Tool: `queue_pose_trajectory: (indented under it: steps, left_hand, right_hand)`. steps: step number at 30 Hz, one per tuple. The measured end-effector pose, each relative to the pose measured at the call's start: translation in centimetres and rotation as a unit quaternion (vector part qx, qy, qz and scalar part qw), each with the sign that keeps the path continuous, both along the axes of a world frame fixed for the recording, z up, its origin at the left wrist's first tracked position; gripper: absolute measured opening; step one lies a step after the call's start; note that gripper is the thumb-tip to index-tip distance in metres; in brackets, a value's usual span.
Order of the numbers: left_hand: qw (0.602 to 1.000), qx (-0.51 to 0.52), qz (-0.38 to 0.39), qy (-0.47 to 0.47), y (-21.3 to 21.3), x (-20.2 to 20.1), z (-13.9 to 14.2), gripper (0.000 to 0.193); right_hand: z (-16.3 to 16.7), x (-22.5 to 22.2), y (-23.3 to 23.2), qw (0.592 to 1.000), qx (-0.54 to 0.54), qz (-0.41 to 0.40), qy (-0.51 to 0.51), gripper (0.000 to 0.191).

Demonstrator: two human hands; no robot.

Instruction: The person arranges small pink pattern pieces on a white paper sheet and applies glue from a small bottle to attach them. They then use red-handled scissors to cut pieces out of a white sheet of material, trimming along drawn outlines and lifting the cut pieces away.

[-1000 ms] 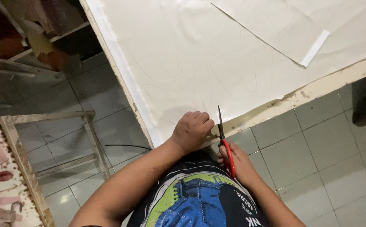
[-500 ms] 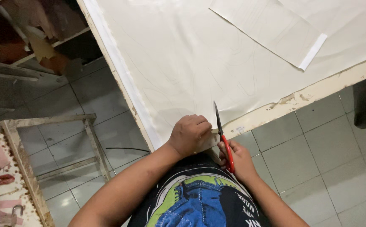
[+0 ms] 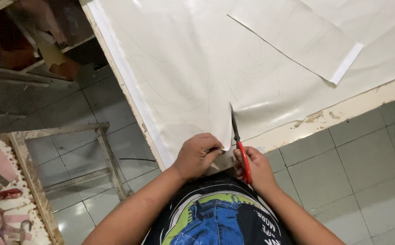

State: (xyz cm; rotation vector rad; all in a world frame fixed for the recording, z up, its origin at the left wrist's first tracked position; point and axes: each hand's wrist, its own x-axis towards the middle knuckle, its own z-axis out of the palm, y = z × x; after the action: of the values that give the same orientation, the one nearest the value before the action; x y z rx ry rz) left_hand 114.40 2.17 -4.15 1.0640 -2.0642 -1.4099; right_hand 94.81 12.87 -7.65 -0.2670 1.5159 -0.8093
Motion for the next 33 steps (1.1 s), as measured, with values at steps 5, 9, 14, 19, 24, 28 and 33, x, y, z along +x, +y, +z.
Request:
queue_pose_trajectory:
  steps: [5, 9, 14, 19, 24, 28, 33]
  left_hand:
    - [0.996, 0.084, -0.003, 0.025, -0.7, 0.5, -0.7, 0.009]
    - [0.978, 0.202, 0.016, 0.055, -0.8, 0.8, -1.5, 0.008]
    - [0.953, 0.291, 0.016, 0.087, -1.6, 1.5, -2.3, 0.006]
    - [0.939, 0.338, 0.004, 0.069, -2.7, 1.6, -2.1, 0.006]
    - [0.904, 0.419, 0.013, 0.087, -3.5, 1.9, -1.7, 0.008]
    - [0.881, 0.46, 0.005, 0.107, -4.3, 2.3, -2.1, 0.008]
    - [0.845, 0.525, 0.006, 0.102, -4.9, 2.7, -2.4, 0.006]
  right_hand:
    - [-0.1, -0.3, -2.3, 0.999, 0.008, 0.017, 0.038, 0.032]
    - [-0.1, -0.8, -2.4, 0.998, 0.024, 0.033, 0.043, 0.029]
    - [-0.7, -1.3, -3.4, 0.997, 0.026, 0.045, 0.055, 0.028]
    - [-1.1, -1.8, -5.2, 0.999, 0.035, 0.023, 0.015, 0.028]
    - [-0.6, -2.1, -6.2, 0.994, 0.068, 0.068, 0.046, 0.031]
    - [-0.2, -2.3, -7.0, 0.991, 0.084, 0.087, 0.055, 0.033]
    - [-0.7, -2.3, -8.4, 0.993, 0.084, 0.068, 0.038, 0.034]
